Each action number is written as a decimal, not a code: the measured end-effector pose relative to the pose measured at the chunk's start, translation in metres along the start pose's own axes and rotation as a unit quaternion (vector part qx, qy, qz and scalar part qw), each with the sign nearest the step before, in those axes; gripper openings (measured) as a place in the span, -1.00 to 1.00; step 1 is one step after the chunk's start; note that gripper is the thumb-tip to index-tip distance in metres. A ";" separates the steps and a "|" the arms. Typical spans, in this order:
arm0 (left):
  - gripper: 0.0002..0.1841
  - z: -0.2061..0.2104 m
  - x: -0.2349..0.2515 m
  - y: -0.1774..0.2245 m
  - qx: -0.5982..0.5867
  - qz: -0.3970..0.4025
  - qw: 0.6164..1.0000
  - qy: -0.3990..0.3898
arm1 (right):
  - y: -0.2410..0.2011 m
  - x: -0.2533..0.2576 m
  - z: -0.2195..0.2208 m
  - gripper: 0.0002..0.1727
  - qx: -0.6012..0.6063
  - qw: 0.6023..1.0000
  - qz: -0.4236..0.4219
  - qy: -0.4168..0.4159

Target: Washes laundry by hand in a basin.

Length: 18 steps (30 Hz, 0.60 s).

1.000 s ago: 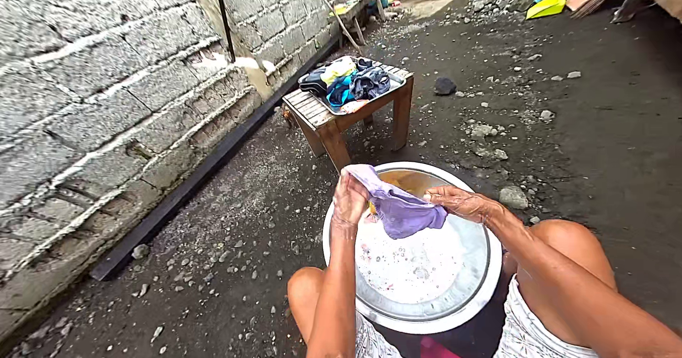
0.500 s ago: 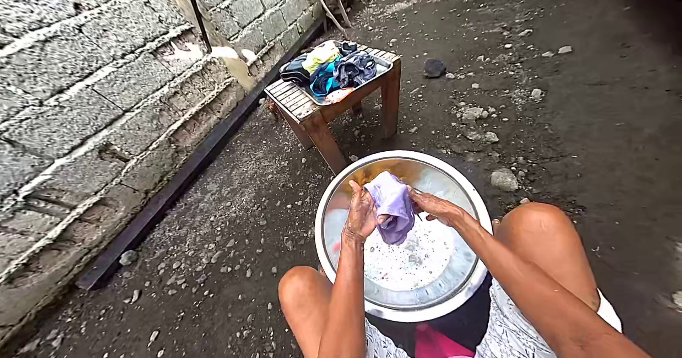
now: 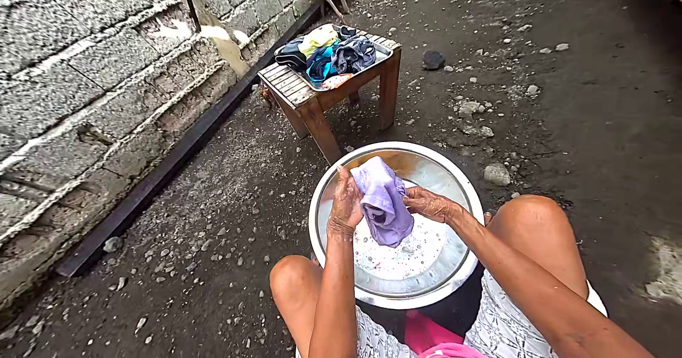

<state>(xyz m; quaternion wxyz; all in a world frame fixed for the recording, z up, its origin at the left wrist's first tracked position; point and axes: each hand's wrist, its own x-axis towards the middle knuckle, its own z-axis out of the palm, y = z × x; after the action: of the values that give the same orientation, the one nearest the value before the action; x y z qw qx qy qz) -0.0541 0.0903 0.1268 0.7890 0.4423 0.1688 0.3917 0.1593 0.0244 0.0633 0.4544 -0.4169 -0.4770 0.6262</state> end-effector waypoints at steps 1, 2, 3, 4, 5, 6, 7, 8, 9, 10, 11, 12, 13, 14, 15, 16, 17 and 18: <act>-0.16 -0.002 0.001 0.002 0.004 -0.001 1.000 0.020 | -0.003 0.000 -0.001 -0.71 0.015 0.999 -0.025 0.016; -0.18 -0.003 0.000 0.005 0.016 -0.008 0.999 0.050 | -0.007 0.000 -0.002 -0.68 0.037 0.997 -0.048 0.041; -0.24 -0.006 0.000 0.007 0.034 -0.020 0.995 0.093 | -0.011 0.000 -0.004 -0.68 0.068 0.993 -0.072 0.067; -0.33 -0.009 0.000 0.007 0.056 -0.031 0.988 0.142 | -0.015 -0.001 -0.006 -0.68 0.101 0.987 -0.089 0.086; -0.44 -0.011 0.001 0.006 0.080 -0.038 0.978 0.189 | -0.020 -0.002 -0.008 -0.68 0.126 0.983 -0.097 0.097; -0.54 -0.014 0.003 0.004 0.100 -0.044 0.970 0.218 | -0.024 -0.004 -0.008 -0.66 0.138 0.980 -0.095 0.105; -0.62 -0.016 0.005 0.001 0.112 -0.051 0.964 0.234 | -0.028 -0.006 -0.007 -0.64 0.138 0.980 -0.086 0.111; -0.66 -0.017 0.006 0.000 0.114 -0.055 0.963 0.238 | -0.029 -0.008 -0.007 -0.58 0.130 0.983 -0.067 0.107; -0.70 -0.017 0.006 -0.002 0.111 -0.055 0.964 0.235 | -0.029 -0.010 -0.008 -0.49 0.113 0.989 -0.039 0.092; -0.73 -0.016 0.006 -0.003 0.103 -0.053 0.966 0.232 | -0.027 -0.012 -0.011 -0.35 0.092 0.993 -0.006 0.068; -0.75 -0.015 0.005 -0.004 0.092 -0.050 0.968 0.226 | -0.024 -0.013 -0.012 -0.23 0.067 0.997 0.020 0.031; -0.76 -0.013 0.005 -0.004 0.079 -0.046 0.971 0.220 | -0.020 -0.015 -0.011 -0.17 0.044 0.998 0.034 -0.013; -0.77 -0.012 0.005 -0.004 0.067 -0.043 0.974 0.210 | -0.015 -0.015 -0.008 -0.20 0.028 0.997 0.039 -0.052; -0.77 -0.012 0.006 -0.005 0.062 -0.040 0.977 0.198 | -0.012 -0.015 -0.004 -0.28 0.017 0.996 0.036 -0.079; -0.77 -0.014 0.008 -0.007 0.071 -0.036 0.979 0.189 | -0.010 -0.014 0.000 -0.40 0.010 0.994 0.031 -0.105; -0.76 -0.016 0.009 -0.010 0.099 -0.031 0.977 0.187 | -0.010 -0.014 0.004 -0.48 0.011 0.992 0.023 -0.123; -0.75 -0.020 0.009 -0.015 0.153 -0.028 0.968 0.198 | -0.010 -0.014 0.007 -0.52 0.019 0.992 0.017 -0.126; -0.72 -0.022 0.008 -0.020 0.229 -0.029 0.948 0.220 | -0.010 -0.015 0.008 -0.57 0.031 0.992 0.009 -0.119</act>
<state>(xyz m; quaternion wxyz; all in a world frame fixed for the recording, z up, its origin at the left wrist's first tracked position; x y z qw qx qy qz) -0.0529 0.1032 0.0992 0.6208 0.5085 0.4359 0.4075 0.1572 0.0098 0.0757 0.4015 -0.3294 -0.5044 0.6899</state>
